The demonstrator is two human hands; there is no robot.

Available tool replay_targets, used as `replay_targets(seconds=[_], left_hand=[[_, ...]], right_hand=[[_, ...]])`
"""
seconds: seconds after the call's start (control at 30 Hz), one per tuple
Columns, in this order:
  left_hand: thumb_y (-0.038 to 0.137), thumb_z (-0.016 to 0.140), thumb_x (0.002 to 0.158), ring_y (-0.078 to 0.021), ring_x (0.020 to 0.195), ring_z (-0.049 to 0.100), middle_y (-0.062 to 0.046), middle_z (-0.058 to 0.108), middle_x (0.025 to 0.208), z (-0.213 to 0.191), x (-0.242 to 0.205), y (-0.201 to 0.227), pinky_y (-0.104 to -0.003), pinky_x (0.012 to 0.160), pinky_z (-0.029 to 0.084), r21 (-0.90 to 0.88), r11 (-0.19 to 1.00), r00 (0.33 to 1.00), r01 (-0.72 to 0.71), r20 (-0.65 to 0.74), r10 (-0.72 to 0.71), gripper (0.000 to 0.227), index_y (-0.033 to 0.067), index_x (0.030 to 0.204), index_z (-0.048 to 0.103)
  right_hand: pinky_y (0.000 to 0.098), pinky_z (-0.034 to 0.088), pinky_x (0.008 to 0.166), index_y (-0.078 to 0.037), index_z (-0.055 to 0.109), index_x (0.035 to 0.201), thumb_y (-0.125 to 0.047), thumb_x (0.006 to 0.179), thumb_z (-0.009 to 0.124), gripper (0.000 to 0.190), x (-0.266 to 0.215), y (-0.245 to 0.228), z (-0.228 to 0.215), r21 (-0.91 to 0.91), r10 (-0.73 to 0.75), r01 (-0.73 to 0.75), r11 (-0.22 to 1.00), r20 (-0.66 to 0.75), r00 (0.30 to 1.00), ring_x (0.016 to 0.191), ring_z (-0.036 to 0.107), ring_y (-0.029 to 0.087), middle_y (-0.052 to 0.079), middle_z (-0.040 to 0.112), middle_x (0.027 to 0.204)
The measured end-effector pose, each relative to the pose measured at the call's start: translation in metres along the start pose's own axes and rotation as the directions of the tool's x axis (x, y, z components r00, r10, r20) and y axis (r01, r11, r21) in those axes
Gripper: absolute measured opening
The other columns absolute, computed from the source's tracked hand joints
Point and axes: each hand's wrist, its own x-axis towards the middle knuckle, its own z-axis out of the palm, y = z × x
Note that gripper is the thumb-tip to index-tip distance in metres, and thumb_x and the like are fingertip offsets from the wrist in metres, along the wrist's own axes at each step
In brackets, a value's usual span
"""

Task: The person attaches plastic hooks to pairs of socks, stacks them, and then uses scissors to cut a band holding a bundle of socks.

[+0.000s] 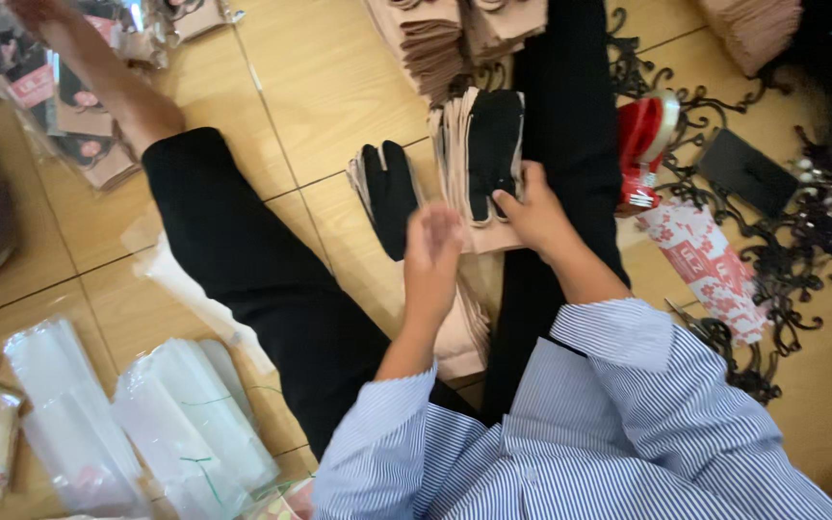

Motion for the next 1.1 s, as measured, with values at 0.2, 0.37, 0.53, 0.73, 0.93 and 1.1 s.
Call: replay_targets(seconds=[0.2, 0.37, 0.53, 0.73, 0.93, 1.1], left_hand=[[0.013, 0.071, 0.102, -0.0249, 0.126, 0.073, -0.008, 0.075, 0.133, -0.061, -0.048, -0.104, -0.039, 0.109, 0.056, 0.269, 0.897, 0.935, 0.351, -0.053, -0.35, 0.043, 0.0134, 0.143, 0.059], [0.014, 0.067, 0.102, -0.0347, 0.125, 0.073, -0.016, 0.075, 0.129, -0.06, -0.053, -0.097, -0.046, 0.109, 0.056, 0.35, 0.874, 0.927, 0.337, 0.039, -0.373, 0.036, 0.0088, 0.137, 0.06], [0.021, 0.069, 0.102, -0.0296, 0.125, 0.073, -0.01, 0.076, 0.129, -0.064, -0.054, -0.108, -0.045, 0.109, 0.056, 0.434, 0.821, 0.898, 0.37, 0.059, -0.436, 0.037, 0.0147, 0.138, 0.062], [0.028, 0.065, 0.099, -0.0227, 0.119, 0.073, -0.006, 0.075, 0.125, -0.064, -0.062, -0.1, -0.041, 0.104, 0.056, 0.505, 0.808, 0.905, 0.304, 0.111, -0.41, 0.038, 0.0167, 0.135, 0.061], [0.02, 0.068, 0.099, -0.0359, 0.122, 0.074, -0.015, 0.078, 0.124, -0.064, -0.056, -0.098, -0.05, 0.104, 0.057, 0.498, 0.802, 0.897, 0.33, 0.1, -0.431, 0.036, 0.013, 0.134, 0.063], [0.02, 0.067, 0.1, -0.034, 0.12, 0.075, -0.013, 0.079, 0.12, -0.072, -0.051, -0.102, -0.047, 0.103, 0.058, 0.442, 0.823, 0.911, 0.357, 0.029, -0.411, 0.03, 0.0143, 0.13, 0.066]], right_hand=[[0.0707, 0.052, 0.104, -0.011, 0.035, 0.166, -0.009, 0.097, 0.084, 0.085, -0.007, -0.091, -0.023, -0.358, -0.479, 0.392, 0.847, -0.198, 0.855, 0.134, 0.054, 0.06, 0.026, 0.044, 0.144], [0.0753, 0.016, 0.128, -0.012, 0.024, 0.178, -0.041, 0.109, 0.074, 0.09, 0.017, -0.101, 0.035, -0.628, -0.557, 0.458, 0.629, 0.047, 0.829, 0.163, 0.015, 0.055, 0.024, 0.015, 0.181], [0.0716, 0.004, 0.127, -0.01, 0.026, 0.178, -0.042, 0.112, 0.067, 0.083, 0.009, -0.102, 0.06, -0.725, -0.636, 0.487, 0.487, 0.088, 0.766, 0.165, 0.011, 0.05, 0.022, 0.015, 0.182], [0.0768, 0.012, 0.121, -0.002, 0.048, 0.152, -0.032, 0.101, 0.075, 0.065, 0.008, -0.156, 0.056, -0.725, -0.765, 0.564, 0.394, 0.081, 0.639, 0.153, 0.025, 0.049, 0.022, 0.033, 0.158], [0.0488, 0.053, 0.08, -0.012, 0.061, 0.131, -0.008, 0.098, 0.056, 0.033, 0.1, -0.101, 0.15, -0.543, -0.724, 0.725, 0.424, 0.278, 0.632, 0.091, 0.066, 0.039, 0.012, 0.054, 0.118], [0.043, 0.054, 0.064, -0.013, 0.067, 0.123, -0.007, 0.101, 0.058, 0.024, 0.108, -0.085, 0.16, -0.538, -0.577, 0.674, 0.506, 0.37, 0.728, 0.07, 0.068, 0.031, 0.007, 0.053, 0.103]])
